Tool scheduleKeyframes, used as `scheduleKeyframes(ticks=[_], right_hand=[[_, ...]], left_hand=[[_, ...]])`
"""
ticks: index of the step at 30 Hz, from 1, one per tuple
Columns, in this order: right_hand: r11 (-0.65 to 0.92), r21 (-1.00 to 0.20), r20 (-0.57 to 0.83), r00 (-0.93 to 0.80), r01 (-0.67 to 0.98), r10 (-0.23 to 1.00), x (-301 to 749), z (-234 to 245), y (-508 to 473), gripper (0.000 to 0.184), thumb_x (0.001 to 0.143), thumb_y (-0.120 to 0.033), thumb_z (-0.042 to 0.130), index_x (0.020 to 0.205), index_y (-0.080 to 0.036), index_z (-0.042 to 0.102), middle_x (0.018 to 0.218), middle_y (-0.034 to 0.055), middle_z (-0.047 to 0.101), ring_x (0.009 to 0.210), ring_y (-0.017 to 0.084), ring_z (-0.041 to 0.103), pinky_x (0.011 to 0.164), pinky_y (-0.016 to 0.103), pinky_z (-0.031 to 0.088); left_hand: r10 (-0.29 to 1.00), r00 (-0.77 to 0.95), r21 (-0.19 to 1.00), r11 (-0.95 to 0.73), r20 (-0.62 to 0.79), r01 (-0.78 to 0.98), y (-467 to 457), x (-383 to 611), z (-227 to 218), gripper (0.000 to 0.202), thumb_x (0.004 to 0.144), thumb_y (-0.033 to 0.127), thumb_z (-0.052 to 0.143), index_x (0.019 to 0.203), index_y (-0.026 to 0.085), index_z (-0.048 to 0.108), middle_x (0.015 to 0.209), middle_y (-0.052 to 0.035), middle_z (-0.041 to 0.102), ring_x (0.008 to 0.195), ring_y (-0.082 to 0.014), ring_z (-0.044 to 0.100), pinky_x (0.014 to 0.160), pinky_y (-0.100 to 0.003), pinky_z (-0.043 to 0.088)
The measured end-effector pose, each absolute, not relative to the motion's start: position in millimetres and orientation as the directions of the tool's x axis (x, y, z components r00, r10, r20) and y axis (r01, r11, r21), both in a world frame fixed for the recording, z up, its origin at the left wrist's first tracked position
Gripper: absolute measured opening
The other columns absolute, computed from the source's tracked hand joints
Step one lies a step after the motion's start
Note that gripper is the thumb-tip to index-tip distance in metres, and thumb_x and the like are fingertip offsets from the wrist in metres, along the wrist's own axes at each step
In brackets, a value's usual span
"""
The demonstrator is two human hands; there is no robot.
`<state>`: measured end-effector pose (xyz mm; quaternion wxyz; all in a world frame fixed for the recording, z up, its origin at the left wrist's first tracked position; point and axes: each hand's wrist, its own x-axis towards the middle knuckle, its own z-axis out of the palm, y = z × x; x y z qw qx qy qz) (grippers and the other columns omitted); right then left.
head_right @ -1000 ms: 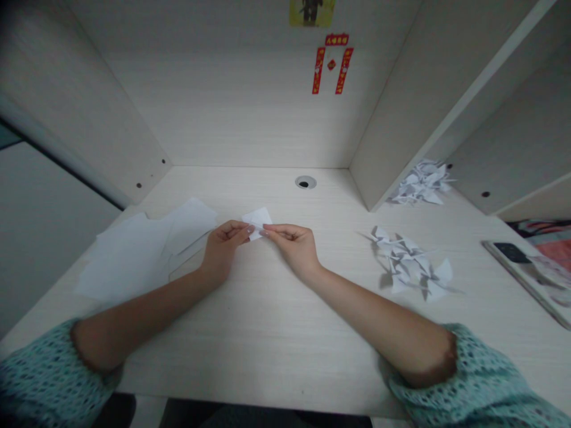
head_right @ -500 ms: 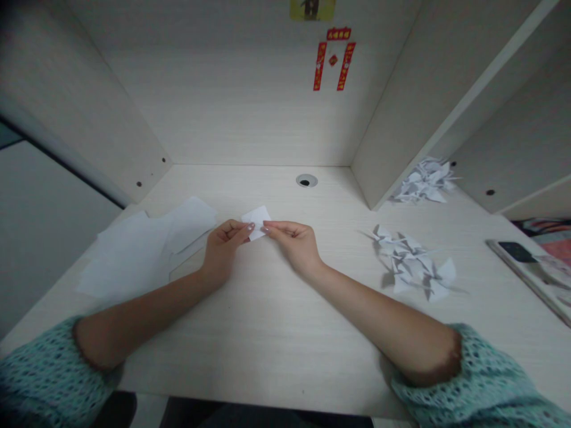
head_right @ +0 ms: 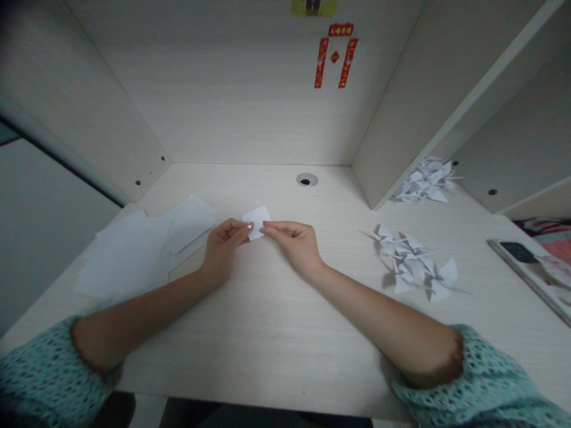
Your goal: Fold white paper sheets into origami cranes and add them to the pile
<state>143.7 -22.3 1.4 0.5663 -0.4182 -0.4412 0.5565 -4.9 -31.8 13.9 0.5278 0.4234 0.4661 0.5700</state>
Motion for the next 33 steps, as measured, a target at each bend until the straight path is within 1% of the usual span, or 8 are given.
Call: scheduleKeyframes(ticks=[6, 10, 16, 19, 28, 33], right_hand=[[0.028, -0.972, 0.031, -0.008, -0.235, 0.999, 143.0, 5.9, -25.0, 0.015, 0.059, -0.028, 0.081, 0.073, -0.025, 0.077, 0.075, 0.0018, 0.076, 0.063, 0.013, 0.066, 0.067, 0.027, 0.051], [0.033, -0.970, 0.035, -0.003, -0.241, 0.999, 143.2, 6.7, -25.5, 0.016, 0.059, -0.028, 0.081, 0.073, -0.024, 0.076, 0.075, 0.0021, 0.076, 0.064, 0.013, 0.066, 0.068, 0.029, 0.052], [0.040, -0.971, 0.039, 0.007, -0.237, 0.999, 143.5, 5.3, -24.9, 0.018, 0.058, -0.029, 0.081, 0.075, -0.023, 0.076, 0.075, 0.0032, 0.076, 0.065, 0.015, 0.067, 0.069, 0.031, 0.053], [0.045, -0.971, 0.045, 0.009, -0.233, 0.999, 143.8, 4.7, -24.3, 0.019, 0.058, -0.031, 0.081, 0.075, -0.022, 0.076, 0.076, 0.0036, 0.076, 0.065, 0.015, 0.067, 0.068, 0.030, 0.053], [0.032, -0.972, 0.036, -0.013, -0.231, 0.999, 144.8, 1.9, -22.0, 0.020, 0.059, -0.032, 0.081, 0.075, -0.022, 0.075, 0.074, 0.0031, 0.075, 0.062, 0.014, 0.065, 0.064, 0.029, 0.051], [0.023, -0.961, 0.036, -0.041, -0.275, 0.999, 145.5, 1.7, -21.4, 0.031, 0.058, -0.031, 0.081, 0.086, -0.022, 0.073, 0.071, 0.0006, 0.074, 0.064, 0.014, 0.065, 0.067, 0.030, 0.052]], left_hand=[[0.996, -0.087, 0.977, -0.027, 0.009, -0.210, -30.8, -5.0, 12.0, 0.024, 0.065, 0.036, 0.075, 0.066, 0.017, 0.061, 0.059, 0.0036, 0.060, 0.055, -0.0075, 0.051, 0.057, -0.021, 0.041], [0.996, -0.079, 0.984, -0.057, 0.044, -0.171, -30.5, -5.7, 10.2, 0.022, 0.067, 0.036, 0.074, 0.066, 0.018, 0.062, 0.057, 0.0044, 0.059, 0.055, -0.0074, 0.051, 0.059, -0.021, 0.042], [0.991, -0.104, 0.988, -0.097, 0.085, -0.119, -30.1, -5.9, 11.0, 0.020, 0.067, 0.035, 0.075, 0.068, 0.018, 0.063, 0.061, 0.0026, 0.062, 0.059, -0.0095, 0.055, 0.062, -0.023, 0.045], [0.991, -0.103, 0.991, -0.091, 0.081, -0.096, -30.4, -6.1, 12.9, 0.019, 0.067, 0.034, 0.075, 0.068, 0.017, 0.065, 0.061, 0.0023, 0.062, 0.059, -0.0097, 0.055, 0.063, -0.023, 0.045], [0.994, -0.097, 0.993, -0.063, 0.053, -0.099, -31.3, -5.1, 14.6, 0.022, 0.067, 0.036, 0.074, 0.063, 0.017, 0.064, 0.059, 0.0022, 0.060, 0.058, -0.0098, 0.053, 0.063, -0.024, 0.044], [0.992, -0.099, 0.990, -0.093, 0.083, -0.104, -31.5, -4.6, 13.1, 0.024, 0.067, 0.035, 0.075, 0.061, 0.017, 0.060, 0.059, 0.0030, 0.059, 0.057, -0.0090, 0.053, 0.061, -0.023, 0.042]])
